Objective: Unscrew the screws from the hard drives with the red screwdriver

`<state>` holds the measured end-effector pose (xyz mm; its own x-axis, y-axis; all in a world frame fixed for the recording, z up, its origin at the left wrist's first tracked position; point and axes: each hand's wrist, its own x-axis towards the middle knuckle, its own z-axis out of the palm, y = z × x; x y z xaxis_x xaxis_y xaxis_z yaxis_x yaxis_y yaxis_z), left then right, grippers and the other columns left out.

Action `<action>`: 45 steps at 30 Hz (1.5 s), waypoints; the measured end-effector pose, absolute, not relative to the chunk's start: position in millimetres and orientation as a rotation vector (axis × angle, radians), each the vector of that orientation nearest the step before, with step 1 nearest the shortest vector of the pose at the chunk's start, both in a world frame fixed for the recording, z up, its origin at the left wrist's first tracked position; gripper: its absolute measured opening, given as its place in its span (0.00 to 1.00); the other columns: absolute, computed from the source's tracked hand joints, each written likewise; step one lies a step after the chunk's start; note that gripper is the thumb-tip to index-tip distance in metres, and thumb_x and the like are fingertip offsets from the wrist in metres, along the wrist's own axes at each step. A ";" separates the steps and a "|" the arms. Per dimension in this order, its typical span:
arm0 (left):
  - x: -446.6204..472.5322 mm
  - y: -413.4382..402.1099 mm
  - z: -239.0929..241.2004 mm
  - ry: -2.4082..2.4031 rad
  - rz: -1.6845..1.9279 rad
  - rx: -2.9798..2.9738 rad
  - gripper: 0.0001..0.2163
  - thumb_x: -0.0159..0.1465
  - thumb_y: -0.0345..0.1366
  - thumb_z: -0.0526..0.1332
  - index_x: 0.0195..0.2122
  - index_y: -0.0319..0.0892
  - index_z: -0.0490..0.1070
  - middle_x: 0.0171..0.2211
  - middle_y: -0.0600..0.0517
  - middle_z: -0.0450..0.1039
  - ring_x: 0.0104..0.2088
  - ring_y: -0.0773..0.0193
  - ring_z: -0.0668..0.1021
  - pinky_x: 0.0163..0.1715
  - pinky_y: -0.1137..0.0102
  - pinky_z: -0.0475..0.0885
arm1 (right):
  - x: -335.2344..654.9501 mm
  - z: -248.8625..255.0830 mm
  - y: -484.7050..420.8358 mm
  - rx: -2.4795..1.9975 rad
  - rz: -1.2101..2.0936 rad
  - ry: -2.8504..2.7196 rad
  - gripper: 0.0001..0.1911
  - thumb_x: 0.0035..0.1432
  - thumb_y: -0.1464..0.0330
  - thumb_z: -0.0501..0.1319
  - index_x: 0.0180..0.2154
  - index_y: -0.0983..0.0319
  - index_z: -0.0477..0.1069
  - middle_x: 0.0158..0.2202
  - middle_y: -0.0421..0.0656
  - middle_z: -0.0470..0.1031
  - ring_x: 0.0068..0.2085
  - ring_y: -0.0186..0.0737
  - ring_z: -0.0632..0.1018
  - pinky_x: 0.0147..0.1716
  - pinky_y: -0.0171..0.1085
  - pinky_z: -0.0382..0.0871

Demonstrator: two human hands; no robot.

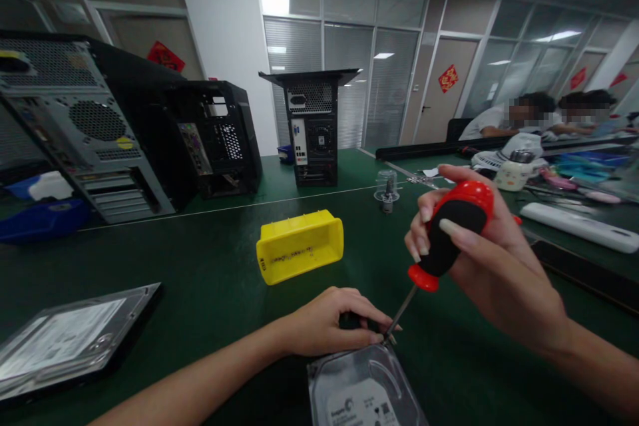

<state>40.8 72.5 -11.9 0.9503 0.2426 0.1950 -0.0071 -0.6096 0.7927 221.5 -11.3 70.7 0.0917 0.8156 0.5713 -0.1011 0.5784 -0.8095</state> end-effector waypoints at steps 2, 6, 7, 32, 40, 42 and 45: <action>40.5 72.1 -11.9 0.189 0.358 2.179 0.14 0.64 0.32 0.62 0.51 0.41 0.73 0.42 0.47 0.78 0.35 0.66 0.76 0.38 0.74 0.69 | 222.0 70.6 -12.0 -0.701 0.753 -1.321 0.21 0.58 0.69 0.60 0.52 0.50 0.62 0.38 0.38 0.66 0.31 0.34 0.73 0.30 0.35 0.73; 40.9 70.8 -11.9 0.208 0.393 2.164 0.14 0.63 0.32 0.62 0.50 0.41 0.74 0.39 0.47 0.78 0.34 0.67 0.77 0.37 0.75 0.70 | 222.7 70.8 -12.3 -0.719 0.746 -1.337 0.19 0.57 0.68 0.61 0.50 0.49 0.63 0.39 0.38 0.65 0.32 0.34 0.73 0.32 0.36 0.74; 41.0 70.4 -12.2 0.206 0.403 2.172 0.13 0.63 0.32 0.62 0.49 0.41 0.75 0.38 0.48 0.79 0.34 0.67 0.77 0.37 0.75 0.70 | 223.0 70.9 -12.1 -0.717 0.744 -1.342 0.18 0.57 0.68 0.62 0.49 0.49 0.63 0.40 0.38 0.65 0.32 0.34 0.73 0.33 0.37 0.74; 42.2 69.9 -13.5 0.138 0.453 2.178 0.14 0.64 0.29 0.61 0.51 0.39 0.72 0.41 0.47 0.80 0.40 0.65 0.80 0.46 0.71 0.69 | 224.0 69.5 -11.1 -0.689 0.683 -1.426 0.21 0.56 0.72 0.63 0.48 0.46 0.61 0.35 0.35 0.67 0.28 0.33 0.72 0.26 0.37 0.72; 42.2 70.3 -14.3 0.144 0.427 2.147 0.14 0.64 0.29 0.60 0.52 0.40 0.71 0.42 0.48 0.80 0.40 0.64 0.80 0.45 0.70 0.71 | 224.8 71.0 -12.5 -0.693 0.705 -1.424 0.22 0.57 0.69 0.62 0.50 0.44 0.61 0.37 0.37 0.66 0.29 0.34 0.72 0.28 0.38 0.73; 42.5 69.8 -13.3 0.158 0.414 2.139 0.14 0.64 0.28 0.60 0.51 0.40 0.72 0.41 0.48 0.80 0.41 0.64 0.80 0.45 0.70 0.72 | 223.9 72.7 -13.4 -0.681 0.741 -1.415 0.20 0.59 0.69 0.60 0.50 0.45 0.62 0.38 0.38 0.66 0.31 0.35 0.73 0.29 0.38 0.74; 42.7 69.2 -12.8 0.174 0.406 2.118 0.14 0.63 0.29 0.60 0.51 0.39 0.72 0.42 0.48 0.80 0.40 0.63 0.80 0.44 0.69 0.73 | 223.2 74.2 -14.7 -0.657 0.786 -1.398 0.19 0.59 0.70 0.58 0.50 0.46 0.63 0.38 0.39 0.66 0.31 0.35 0.73 0.30 0.37 0.75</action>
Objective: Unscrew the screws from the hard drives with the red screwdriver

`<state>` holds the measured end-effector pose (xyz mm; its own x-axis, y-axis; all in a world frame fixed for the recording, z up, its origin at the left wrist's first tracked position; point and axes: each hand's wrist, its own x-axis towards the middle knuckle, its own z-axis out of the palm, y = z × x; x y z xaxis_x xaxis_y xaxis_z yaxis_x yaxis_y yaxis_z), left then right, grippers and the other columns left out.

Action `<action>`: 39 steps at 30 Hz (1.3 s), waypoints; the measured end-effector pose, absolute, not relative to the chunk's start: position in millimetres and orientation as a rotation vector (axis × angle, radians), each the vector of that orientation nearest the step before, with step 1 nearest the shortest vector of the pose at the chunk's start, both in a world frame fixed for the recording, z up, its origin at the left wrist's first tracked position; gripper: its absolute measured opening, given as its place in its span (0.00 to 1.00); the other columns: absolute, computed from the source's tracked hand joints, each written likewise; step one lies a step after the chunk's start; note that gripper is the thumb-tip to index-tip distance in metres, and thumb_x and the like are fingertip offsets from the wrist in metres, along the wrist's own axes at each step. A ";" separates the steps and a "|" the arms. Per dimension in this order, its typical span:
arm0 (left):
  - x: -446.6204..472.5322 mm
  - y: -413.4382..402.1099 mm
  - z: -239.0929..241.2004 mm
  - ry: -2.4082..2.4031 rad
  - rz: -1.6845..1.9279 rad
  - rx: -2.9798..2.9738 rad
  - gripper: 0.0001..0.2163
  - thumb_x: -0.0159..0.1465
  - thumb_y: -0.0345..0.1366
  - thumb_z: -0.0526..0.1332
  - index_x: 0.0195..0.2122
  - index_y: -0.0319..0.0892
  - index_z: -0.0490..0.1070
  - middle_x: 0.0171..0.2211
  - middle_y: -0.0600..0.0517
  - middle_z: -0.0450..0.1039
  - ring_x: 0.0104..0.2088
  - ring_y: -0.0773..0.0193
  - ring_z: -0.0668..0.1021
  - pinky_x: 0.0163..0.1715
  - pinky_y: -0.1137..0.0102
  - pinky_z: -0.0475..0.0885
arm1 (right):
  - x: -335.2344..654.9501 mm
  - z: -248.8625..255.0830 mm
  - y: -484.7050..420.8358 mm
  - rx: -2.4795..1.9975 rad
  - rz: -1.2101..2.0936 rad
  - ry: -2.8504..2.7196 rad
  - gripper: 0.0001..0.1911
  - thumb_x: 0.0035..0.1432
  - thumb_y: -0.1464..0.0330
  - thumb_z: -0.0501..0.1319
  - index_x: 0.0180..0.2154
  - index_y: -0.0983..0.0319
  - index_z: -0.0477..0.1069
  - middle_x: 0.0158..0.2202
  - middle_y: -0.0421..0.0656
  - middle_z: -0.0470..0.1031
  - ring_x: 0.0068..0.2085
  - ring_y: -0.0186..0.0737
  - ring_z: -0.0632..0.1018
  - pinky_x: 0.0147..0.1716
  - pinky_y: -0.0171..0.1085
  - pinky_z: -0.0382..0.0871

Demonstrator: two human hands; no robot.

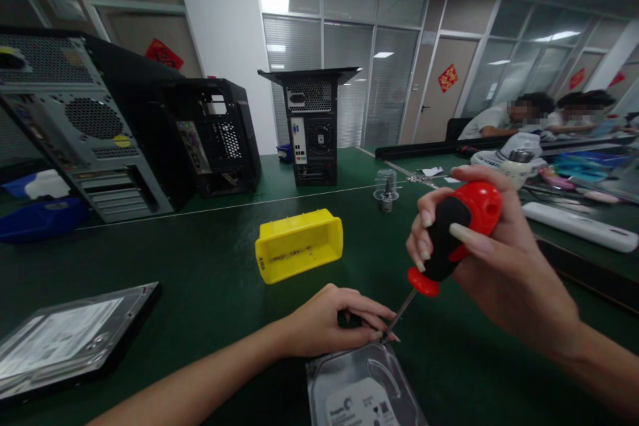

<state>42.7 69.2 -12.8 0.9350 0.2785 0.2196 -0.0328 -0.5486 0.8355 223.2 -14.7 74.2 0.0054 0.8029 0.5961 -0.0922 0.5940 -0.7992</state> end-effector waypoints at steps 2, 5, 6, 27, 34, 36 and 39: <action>42.7 69.0 -13.3 0.177 0.413 2.110 0.14 0.63 0.29 0.60 0.51 0.39 0.72 0.41 0.48 0.80 0.40 0.64 0.81 0.45 0.69 0.73 | 223.7 73.7 -15.4 -0.652 0.786 -1.402 0.20 0.59 0.70 0.58 0.52 0.46 0.63 0.38 0.39 0.66 0.31 0.35 0.74 0.30 0.36 0.75; 42.8 68.9 -14.2 0.172 0.421 2.103 0.14 0.63 0.29 0.60 0.51 0.39 0.72 0.41 0.47 0.80 0.40 0.63 0.81 0.44 0.69 0.73 | 225.2 71.5 -16.4 -0.691 0.749 -1.432 0.22 0.60 0.69 0.58 0.54 0.45 0.62 0.40 0.40 0.66 0.33 0.36 0.74 0.33 0.37 0.76; 42.8 68.9 -14.4 0.170 0.424 2.102 0.14 0.63 0.29 0.60 0.51 0.38 0.72 0.41 0.47 0.80 0.40 0.63 0.81 0.44 0.70 0.73 | 225.6 70.7 -16.7 -0.705 0.737 -1.445 0.22 0.60 0.68 0.58 0.55 0.44 0.61 0.41 0.40 0.66 0.34 0.36 0.74 0.34 0.38 0.77; 41.4 69.6 -15.2 0.163 0.396 2.064 0.16 0.65 0.31 0.59 0.55 0.39 0.68 0.42 0.45 0.79 0.42 0.62 0.81 0.46 0.68 0.73 | 227.2 70.6 -15.3 -0.734 0.687 -1.447 0.18 0.57 0.68 0.63 0.48 0.46 0.64 0.39 0.39 0.65 0.35 0.36 0.72 0.30 0.36 0.74; 41.6 69.9 -16.9 0.153 0.407 2.044 0.16 0.66 0.31 0.59 0.55 0.38 0.68 0.42 0.45 0.79 0.41 0.63 0.81 0.46 0.69 0.73 | 227.0 70.7 -14.7 -0.654 0.760 -1.492 0.17 0.60 0.69 0.60 0.48 0.45 0.62 0.38 0.39 0.66 0.31 0.36 0.74 0.30 0.42 0.75; 41.7 69.8 -16.6 0.156 0.399 2.038 0.16 0.65 0.31 0.59 0.55 0.38 0.68 0.42 0.45 0.79 0.41 0.63 0.81 0.45 0.69 0.73 | 226.8 69.6 -15.3 -0.652 0.746 -1.499 0.19 0.60 0.69 0.60 0.49 0.44 0.61 0.38 0.39 0.66 0.30 0.36 0.74 0.29 0.42 0.75; 41.8 69.4 -15.6 0.169 0.394 2.061 0.16 0.65 0.31 0.59 0.55 0.38 0.68 0.42 0.45 0.79 0.41 0.62 0.81 0.46 0.68 0.73 | 225.5 67.9 -17.1 -0.667 0.707 -1.487 0.21 0.60 0.69 0.60 0.50 0.43 0.60 0.38 0.39 0.65 0.30 0.36 0.73 0.27 0.41 0.74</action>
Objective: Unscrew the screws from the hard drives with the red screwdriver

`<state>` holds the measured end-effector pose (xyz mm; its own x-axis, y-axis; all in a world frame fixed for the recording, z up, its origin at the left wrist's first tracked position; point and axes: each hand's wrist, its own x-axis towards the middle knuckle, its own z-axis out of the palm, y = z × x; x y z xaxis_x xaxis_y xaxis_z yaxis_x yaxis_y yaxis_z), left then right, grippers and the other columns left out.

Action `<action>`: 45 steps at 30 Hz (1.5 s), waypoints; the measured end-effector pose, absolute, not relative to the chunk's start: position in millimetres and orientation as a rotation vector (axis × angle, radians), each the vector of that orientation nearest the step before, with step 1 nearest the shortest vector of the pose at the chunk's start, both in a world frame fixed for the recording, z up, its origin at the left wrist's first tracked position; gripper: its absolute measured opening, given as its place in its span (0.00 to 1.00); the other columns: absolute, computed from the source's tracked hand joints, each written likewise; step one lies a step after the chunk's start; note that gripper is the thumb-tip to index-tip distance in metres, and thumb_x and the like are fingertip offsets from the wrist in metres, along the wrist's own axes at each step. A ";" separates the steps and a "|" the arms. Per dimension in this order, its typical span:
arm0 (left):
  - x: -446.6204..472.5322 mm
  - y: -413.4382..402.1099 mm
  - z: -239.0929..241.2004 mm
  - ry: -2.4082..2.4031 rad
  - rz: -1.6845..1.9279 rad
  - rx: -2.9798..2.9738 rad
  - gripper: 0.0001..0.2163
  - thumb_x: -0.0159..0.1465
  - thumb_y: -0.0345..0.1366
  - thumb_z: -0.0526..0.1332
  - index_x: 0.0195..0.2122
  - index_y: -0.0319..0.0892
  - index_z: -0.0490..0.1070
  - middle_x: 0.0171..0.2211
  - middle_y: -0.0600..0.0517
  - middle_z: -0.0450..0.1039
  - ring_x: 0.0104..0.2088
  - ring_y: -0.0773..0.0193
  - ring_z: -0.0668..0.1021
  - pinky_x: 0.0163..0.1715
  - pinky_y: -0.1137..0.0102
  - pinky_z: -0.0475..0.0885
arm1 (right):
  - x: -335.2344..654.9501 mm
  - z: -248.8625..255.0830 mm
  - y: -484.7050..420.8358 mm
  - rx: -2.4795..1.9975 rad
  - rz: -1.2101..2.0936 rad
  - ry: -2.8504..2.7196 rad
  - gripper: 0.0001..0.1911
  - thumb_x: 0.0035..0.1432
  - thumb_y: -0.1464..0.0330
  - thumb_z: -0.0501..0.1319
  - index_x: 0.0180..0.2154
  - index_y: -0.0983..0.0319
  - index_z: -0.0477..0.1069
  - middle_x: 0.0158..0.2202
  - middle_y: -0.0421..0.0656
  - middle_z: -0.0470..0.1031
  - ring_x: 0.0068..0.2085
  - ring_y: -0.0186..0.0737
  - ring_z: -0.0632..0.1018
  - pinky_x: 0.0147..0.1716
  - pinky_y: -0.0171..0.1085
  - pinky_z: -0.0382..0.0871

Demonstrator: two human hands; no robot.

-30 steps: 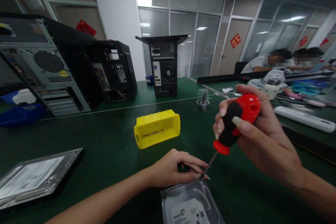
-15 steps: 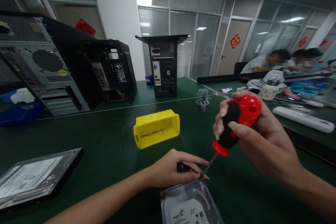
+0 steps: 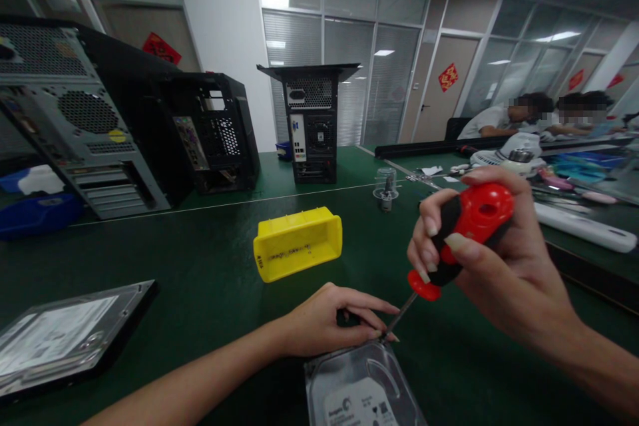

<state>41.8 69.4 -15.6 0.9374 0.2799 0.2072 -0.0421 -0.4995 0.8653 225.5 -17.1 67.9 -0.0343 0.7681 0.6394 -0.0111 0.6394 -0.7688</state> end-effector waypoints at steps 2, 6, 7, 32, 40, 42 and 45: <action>41.8 69.1 -15.1 0.174 0.397 2.078 0.16 0.65 0.30 0.60 0.55 0.38 0.68 0.42 0.45 0.79 0.42 0.62 0.80 0.47 0.68 0.72 | 223.4 68.4 -18.7 -0.677 0.692 -1.476 0.21 0.60 0.68 0.60 0.51 0.42 0.60 0.39 0.39 0.65 0.31 0.36 0.73 0.29 0.41 0.75; 41.5 68.6 -13.8 0.175 0.397 2.068 0.16 0.65 0.30 0.59 0.55 0.37 0.68 0.42 0.44 0.79 0.42 0.62 0.80 0.47 0.68 0.72 | 218.6 72.8 -21.2 -0.681 0.780 -1.430 0.19 0.60 0.63 0.58 0.52 0.41 0.62 0.39 0.39 0.66 0.32 0.37 0.74 0.28 0.39 0.76; 41.5 68.6 -13.5 0.175 0.396 2.069 0.16 0.65 0.30 0.59 0.54 0.37 0.68 0.42 0.44 0.79 0.42 0.62 0.80 0.47 0.68 0.72 | 218.2 73.8 -21.5 -0.685 0.797 -1.423 0.19 0.60 0.62 0.58 0.52 0.40 0.62 0.39 0.39 0.66 0.32 0.37 0.74 0.27 0.38 0.76; 42.1 71.3 -18.5 0.149 0.415 2.086 0.16 0.66 0.32 0.59 0.56 0.40 0.67 0.42 0.46 0.79 0.41 0.63 0.80 0.46 0.69 0.71 | 222.3 70.1 -20.5 -0.665 0.637 -1.538 0.20 0.59 0.70 0.60 0.49 0.44 0.59 0.45 0.41 0.63 0.35 0.38 0.73 0.26 0.40 0.75; 41.1 70.9 -17.6 0.158 0.387 2.091 0.16 0.66 0.32 0.59 0.56 0.40 0.67 0.43 0.47 0.79 0.42 0.63 0.80 0.48 0.68 0.71 | 222.5 71.5 -24.2 -0.646 0.779 -1.482 0.19 0.61 0.68 0.57 0.52 0.44 0.60 0.44 0.40 0.65 0.36 0.37 0.73 0.31 0.37 0.75; 41.0 70.7 -17.6 0.162 0.388 2.085 0.17 0.66 0.32 0.59 0.56 0.40 0.67 0.43 0.47 0.79 0.42 0.63 0.80 0.48 0.68 0.70 | 222.6 71.9 -25.4 -0.673 0.819 -1.453 0.22 0.61 0.69 0.57 0.54 0.45 0.60 0.44 0.40 0.65 0.37 0.38 0.73 0.32 0.37 0.76; 41.2 70.6 -17.5 0.159 0.403 2.079 0.16 0.66 0.32 0.59 0.55 0.39 0.67 0.42 0.46 0.79 0.42 0.63 0.80 0.48 0.68 0.71 | 223.0 71.1 -25.6 -0.731 0.808 -1.434 0.25 0.61 0.68 0.58 0.58 0.47 0.59 0.44 0.42 0.64 0.37 0.38 0.74 0.34 0.38 0.77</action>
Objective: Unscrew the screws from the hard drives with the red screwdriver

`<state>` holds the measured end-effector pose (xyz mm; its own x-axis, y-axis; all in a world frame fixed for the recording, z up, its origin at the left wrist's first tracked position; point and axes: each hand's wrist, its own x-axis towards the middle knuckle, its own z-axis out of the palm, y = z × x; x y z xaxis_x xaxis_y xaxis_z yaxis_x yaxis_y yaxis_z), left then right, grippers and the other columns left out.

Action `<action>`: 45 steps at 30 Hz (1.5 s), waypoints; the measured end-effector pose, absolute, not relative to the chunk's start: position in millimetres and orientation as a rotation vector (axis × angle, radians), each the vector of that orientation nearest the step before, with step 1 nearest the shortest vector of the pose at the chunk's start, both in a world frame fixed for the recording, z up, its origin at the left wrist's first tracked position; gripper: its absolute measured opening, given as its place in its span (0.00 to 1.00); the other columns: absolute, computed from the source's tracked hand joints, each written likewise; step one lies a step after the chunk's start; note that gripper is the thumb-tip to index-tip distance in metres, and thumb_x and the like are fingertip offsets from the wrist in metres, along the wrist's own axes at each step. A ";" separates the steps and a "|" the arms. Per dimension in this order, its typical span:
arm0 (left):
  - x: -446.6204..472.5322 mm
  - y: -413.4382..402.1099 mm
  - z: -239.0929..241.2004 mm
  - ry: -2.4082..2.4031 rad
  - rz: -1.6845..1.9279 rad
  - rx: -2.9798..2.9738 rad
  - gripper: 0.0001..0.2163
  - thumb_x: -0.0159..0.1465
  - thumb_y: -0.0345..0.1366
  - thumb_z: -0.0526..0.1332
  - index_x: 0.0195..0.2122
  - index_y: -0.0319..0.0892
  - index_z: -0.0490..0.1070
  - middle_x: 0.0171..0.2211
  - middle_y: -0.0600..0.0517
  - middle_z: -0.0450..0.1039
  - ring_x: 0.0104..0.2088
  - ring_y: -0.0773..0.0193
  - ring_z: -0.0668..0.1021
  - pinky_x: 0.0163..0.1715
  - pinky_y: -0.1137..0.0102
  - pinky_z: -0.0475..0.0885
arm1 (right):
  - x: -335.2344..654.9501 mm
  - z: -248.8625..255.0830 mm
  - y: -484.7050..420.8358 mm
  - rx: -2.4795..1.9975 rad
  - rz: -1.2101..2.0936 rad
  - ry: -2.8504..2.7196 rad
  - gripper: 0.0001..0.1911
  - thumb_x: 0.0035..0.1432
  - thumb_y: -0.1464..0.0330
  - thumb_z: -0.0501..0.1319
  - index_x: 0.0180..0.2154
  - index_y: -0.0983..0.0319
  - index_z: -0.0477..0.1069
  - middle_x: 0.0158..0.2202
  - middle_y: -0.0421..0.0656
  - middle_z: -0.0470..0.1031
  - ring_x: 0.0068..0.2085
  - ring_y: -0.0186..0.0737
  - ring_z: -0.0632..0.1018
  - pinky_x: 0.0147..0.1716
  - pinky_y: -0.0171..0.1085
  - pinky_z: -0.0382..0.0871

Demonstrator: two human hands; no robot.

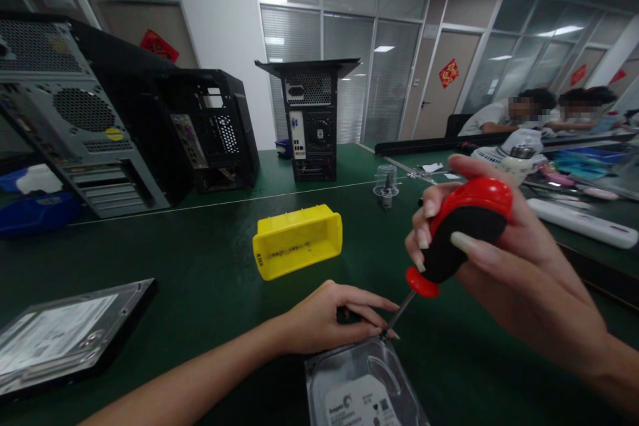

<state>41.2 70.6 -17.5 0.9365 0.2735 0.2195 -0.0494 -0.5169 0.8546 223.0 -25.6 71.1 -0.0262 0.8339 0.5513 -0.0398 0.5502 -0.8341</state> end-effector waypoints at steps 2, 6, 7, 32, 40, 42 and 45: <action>41.3 70.4 -17.0 0.159 0.399 2.084 0.16 0.66 0.31 0.59 0.55 0.39 0.67 0.42 0.46 0.79 0.42 0.63 0.80 0.48 0.68 0.71 | 223.5 69.7 -24.5 -0.751 0.778 -1.440 0.25 0.61 0.68 0.58 0.58 0.46 0.59 0.44 0.42 0.64 0.38 0.39 0.74 0.35 0.40 0.77; 41.2 69.9 -15.8 0.166 0.390 2.087 0.16 0.66 0.31 0.59 0.55 0.39 0.67 0.42 0.46 0.79 0.43 0.63 0.80 0.49 0.67 0.70 | 224.3 68.6 -20.4 -0.753 0.698 -1.463 0.22 0.59 0.68 0.61 0.53 0.45 0.62 0.44 0.41 0.65 0.38 0.39 0.73 0.37 0.43 0.76; 41.1 69.8 -15.7 0.164 0.394 2.087 0.16 0.66 0.31 0.59 0.55 0.39 0.67 0.42 0.46 0.79 0.43 0.63 0.80 0.49 0.67 0.70 | 224.2 68.9 -19.5 -0.746 0.682 -1.470 0.22 0.58 0.68 0.61 0.52 0.45 0.62 0.43 0.41 0.65 0.38 0.39 0.73 0.36 0.43 0.76; 41.2 70.2 -14.9 0.183 0.378 2.109 0.16 0.66 0.31 0.59 0.55 0.39 0.67 0.42 0.46 0.79 0.42 0.63 0.80 0.49 0.68 0.71 | 226.7 67.9 -21.7 -0.718 0.738 -1.479 0.24 0.60 0.69 0.58 0.56 0.44 0.61 0.41 0.42 0.66 0.34 0.39 0.74 0.31 0.41 0.77; 41.6 70.3 -14.5 0.181 0.375 2.104 0.16 0.66 0.32 0.60 0.55 0.39 0.67 0.42 0.46 0.79 0.43 0.63 0.80 0.49 0.67 0.71 | 224.6 65.3 -16.6 -0.743 0.601 -1.509 0.25 0.56 0.69 0.62 0.53 0.44 0.62 0.41 0.42 0.66 0.35 0.42 0.74 0.30 0.43 0.76; 41.6 70.5 -14.7 0.174 0.380 2.109 0.16 0.66 0.32 0.60 0.55 0.39 0.67 0.42 0.46 0.79 0.43 0.63 0.80 0.49 0.68 0.71 | 223.6 66.5 -16.1 -0.733 0.582 -1.515 0.25 0.55 0.70 0.63 0.52 0.44 0.63 0.41 0.41 0.66 0.35 0.41 0.74 0.31 0.43 0.76; 41.7 70.8 -15.2 0.169 0.373 2.116 0.16 0.66 0.32 0.59 0.56 0.39 0.67 0.42 0.46 0.79 0.43 0.63 0.80 0.49 0.68 0.71 | 222.6 69.0 -15.7 -0.716 0.555 -1.519 0.25 0.54 0.72 0.64 0.50 0.44 0.63 0.41 0.40 0.66 0.33 0.39 0.74 0.31 0.43 0.75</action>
<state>41.7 70.8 -15.2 0.9440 0.2637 0.1982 -0.0250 -0.5418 0.8401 222.6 -15.7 69.0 -0.0010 0.7238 0.6900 0.1081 0.6861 -0.7195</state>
